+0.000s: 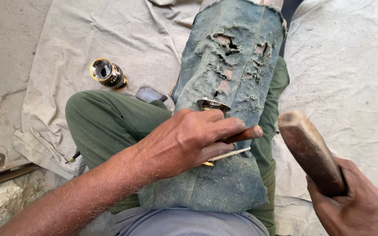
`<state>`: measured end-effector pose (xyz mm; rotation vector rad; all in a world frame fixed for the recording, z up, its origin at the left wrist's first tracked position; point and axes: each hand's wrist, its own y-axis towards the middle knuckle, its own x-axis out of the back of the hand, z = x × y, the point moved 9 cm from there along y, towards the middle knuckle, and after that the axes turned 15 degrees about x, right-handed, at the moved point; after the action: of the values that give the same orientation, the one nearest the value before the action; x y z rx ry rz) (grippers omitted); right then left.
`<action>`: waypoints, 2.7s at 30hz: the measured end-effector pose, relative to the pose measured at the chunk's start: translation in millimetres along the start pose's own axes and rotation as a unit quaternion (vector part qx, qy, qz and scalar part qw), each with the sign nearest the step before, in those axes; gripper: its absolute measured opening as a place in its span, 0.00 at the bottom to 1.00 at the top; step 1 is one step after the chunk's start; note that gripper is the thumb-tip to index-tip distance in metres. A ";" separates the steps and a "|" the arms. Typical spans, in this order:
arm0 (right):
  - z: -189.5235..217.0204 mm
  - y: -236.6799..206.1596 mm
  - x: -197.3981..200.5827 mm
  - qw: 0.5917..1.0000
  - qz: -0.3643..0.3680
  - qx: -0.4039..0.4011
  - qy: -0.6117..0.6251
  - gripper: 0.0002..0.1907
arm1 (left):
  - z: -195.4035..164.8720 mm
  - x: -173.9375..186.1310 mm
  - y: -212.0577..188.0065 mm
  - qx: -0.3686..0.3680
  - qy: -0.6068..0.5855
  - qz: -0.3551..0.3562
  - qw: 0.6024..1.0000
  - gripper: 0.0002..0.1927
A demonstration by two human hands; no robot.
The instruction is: The person sits on the ground with a leather sandbag across their lap and hammers a small decorated metal vase using a punch and a wooden mallet. They reposition the vase and punch repeatedly while striking to shape the vessel, and at one point hold the vase up with both hands before resuming hammering.
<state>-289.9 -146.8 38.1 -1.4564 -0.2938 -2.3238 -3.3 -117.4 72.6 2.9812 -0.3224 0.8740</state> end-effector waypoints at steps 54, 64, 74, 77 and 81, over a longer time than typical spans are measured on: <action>18.3 12.0 3.7 0.994 -0.018 0.073 -0.079 0.16 | 12.0 -7.6 7.2 -0.056 0.017 -0.036 0.998 0.17; 19.1 13.9 8.0 0.990 -0.068 0.059 0.112 0.16 | 9.1 -4.1 7.1 -0.084 -0.021 -0.022 0.996 0.18; 53.0 -10.8 -75.9 0.845 0.021 -0.136 0.516 0.28 | 36.4 -14.9 -33.4 0.159 -0.679 -0.114 0.708 0.21; 92.3 -12.9 -100.1 0.770 0.011 -0.082 0.632 0.29 | 40.4 -52.5 -45.5 0.189 -0.785 -0.160 0.568 0.23; 106.6 -21.8 -108.6 0.796 -0.005 -0.028 0.605 0.31 | 45.2 -69.1 -55.3 0.159 -0.819 -0.188 0.518 0.22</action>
<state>-169.6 -65.1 -11.8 0.2336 0.1462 -2.7331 -24.8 -53.4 -0.3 2.6493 0.5790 -2.2155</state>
